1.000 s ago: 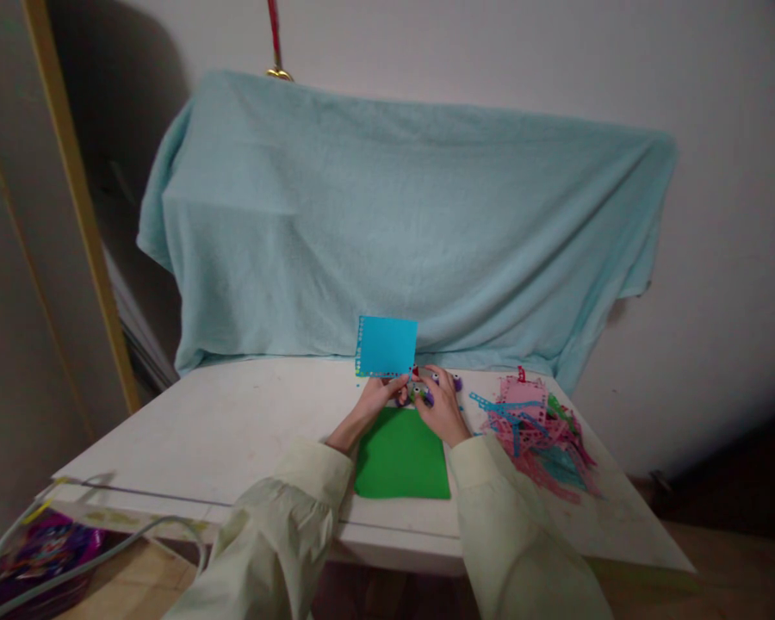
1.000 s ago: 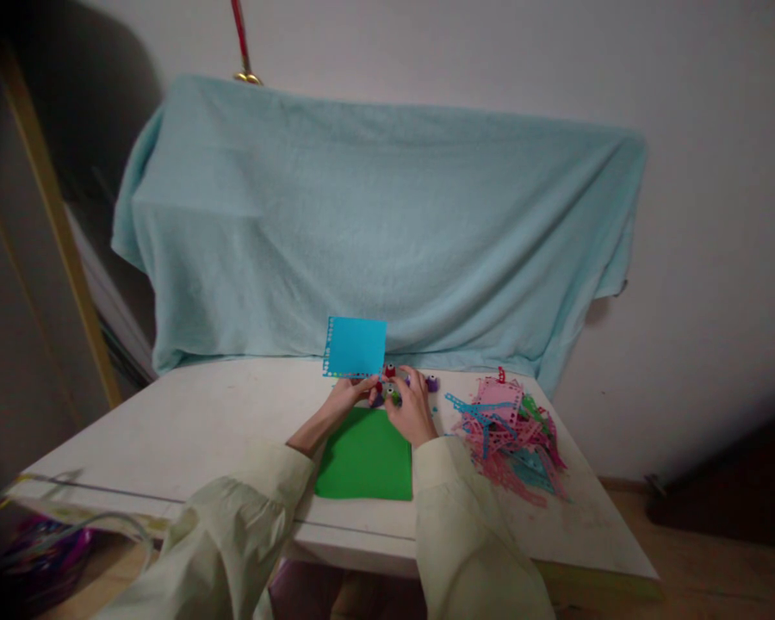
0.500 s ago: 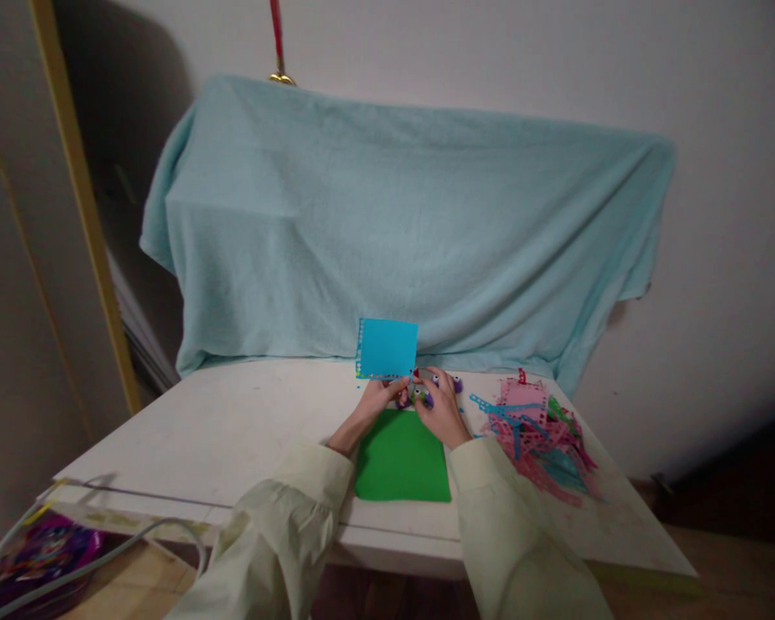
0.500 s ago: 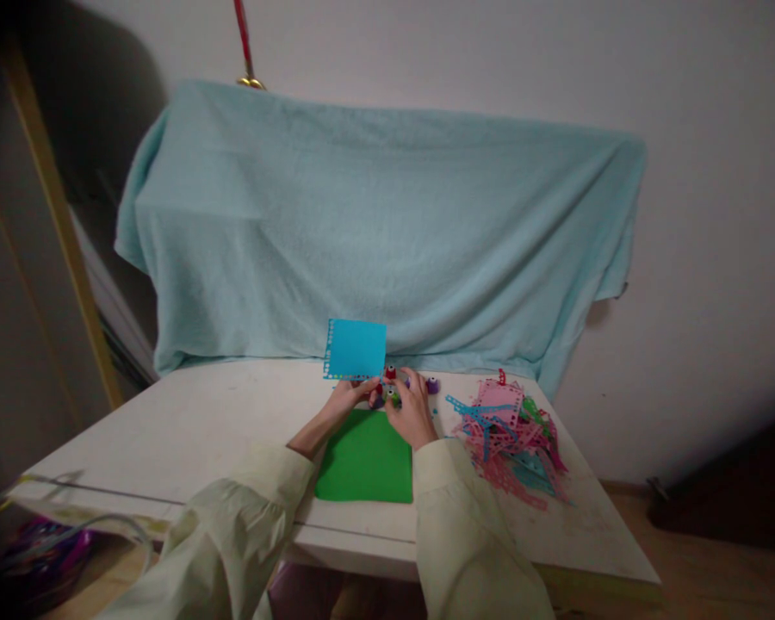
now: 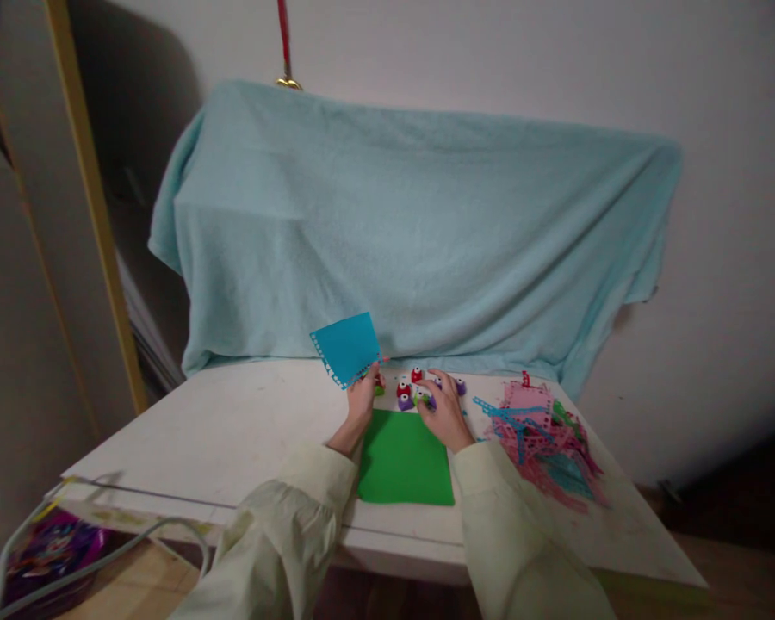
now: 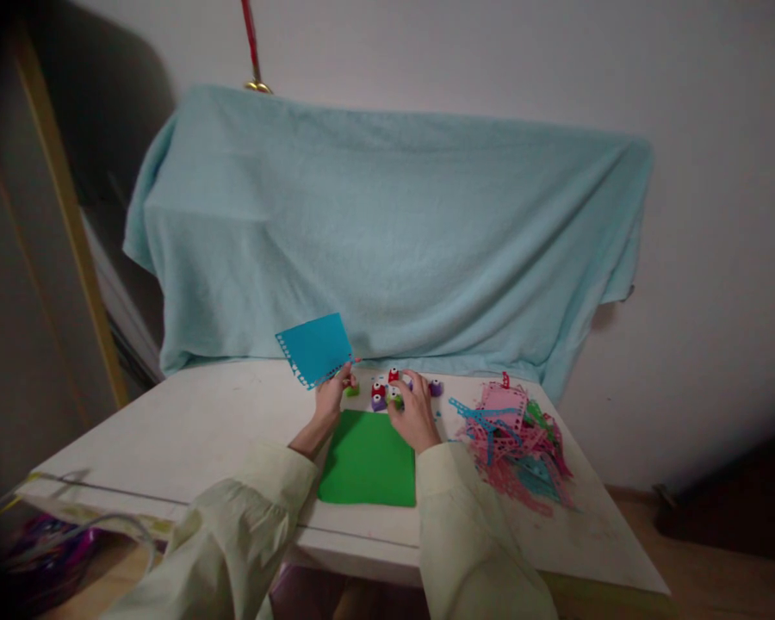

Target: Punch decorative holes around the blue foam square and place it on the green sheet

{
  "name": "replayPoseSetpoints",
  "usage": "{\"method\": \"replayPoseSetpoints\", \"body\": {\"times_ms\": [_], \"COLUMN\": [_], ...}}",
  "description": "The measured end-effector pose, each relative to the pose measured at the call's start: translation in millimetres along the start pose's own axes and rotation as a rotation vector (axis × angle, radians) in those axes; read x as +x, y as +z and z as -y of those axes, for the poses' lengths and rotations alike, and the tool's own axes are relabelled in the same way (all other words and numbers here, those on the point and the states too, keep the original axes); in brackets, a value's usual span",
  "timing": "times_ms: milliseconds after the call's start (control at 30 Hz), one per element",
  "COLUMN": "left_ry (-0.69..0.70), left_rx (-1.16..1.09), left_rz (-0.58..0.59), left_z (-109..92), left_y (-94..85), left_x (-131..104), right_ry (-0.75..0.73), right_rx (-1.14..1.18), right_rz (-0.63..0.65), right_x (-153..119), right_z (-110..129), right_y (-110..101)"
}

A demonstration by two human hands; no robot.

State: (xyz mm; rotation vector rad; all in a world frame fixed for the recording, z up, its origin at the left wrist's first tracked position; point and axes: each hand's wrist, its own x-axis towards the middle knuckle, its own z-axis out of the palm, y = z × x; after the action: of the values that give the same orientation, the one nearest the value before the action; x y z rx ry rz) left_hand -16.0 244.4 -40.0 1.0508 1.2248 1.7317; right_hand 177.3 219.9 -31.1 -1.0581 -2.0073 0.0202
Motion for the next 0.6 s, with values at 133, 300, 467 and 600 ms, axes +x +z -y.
{"method": "replayPoseSetpoints", "body": {"times_ms": [133, 300, 467, 600], "left_ry": [0.02, 0.004, 0.076, 0.146], "left_rx": [0.027, 0.044, 0.169, 0.234], "left_rz": [0.035, 0.094, 0.196, 0.232], "left_z": [3, 5, -1, -7], "left_y": [0.2, 3.9, 10.0, 12.1], "left_x": [0, -1, -11, -18], "right_ry": [-0.003, -0.016, -0.036, -0.037], "right_rx": [0.004, 0.031, 0.06, 0.027], "right_rz": [-0.007, -0.003, -0.007, -0.001], "right_x": [0, 1, 1, -2], "right_z": [1, -2, -8, -14], "right_y": [0, 4, 13, 20]}}
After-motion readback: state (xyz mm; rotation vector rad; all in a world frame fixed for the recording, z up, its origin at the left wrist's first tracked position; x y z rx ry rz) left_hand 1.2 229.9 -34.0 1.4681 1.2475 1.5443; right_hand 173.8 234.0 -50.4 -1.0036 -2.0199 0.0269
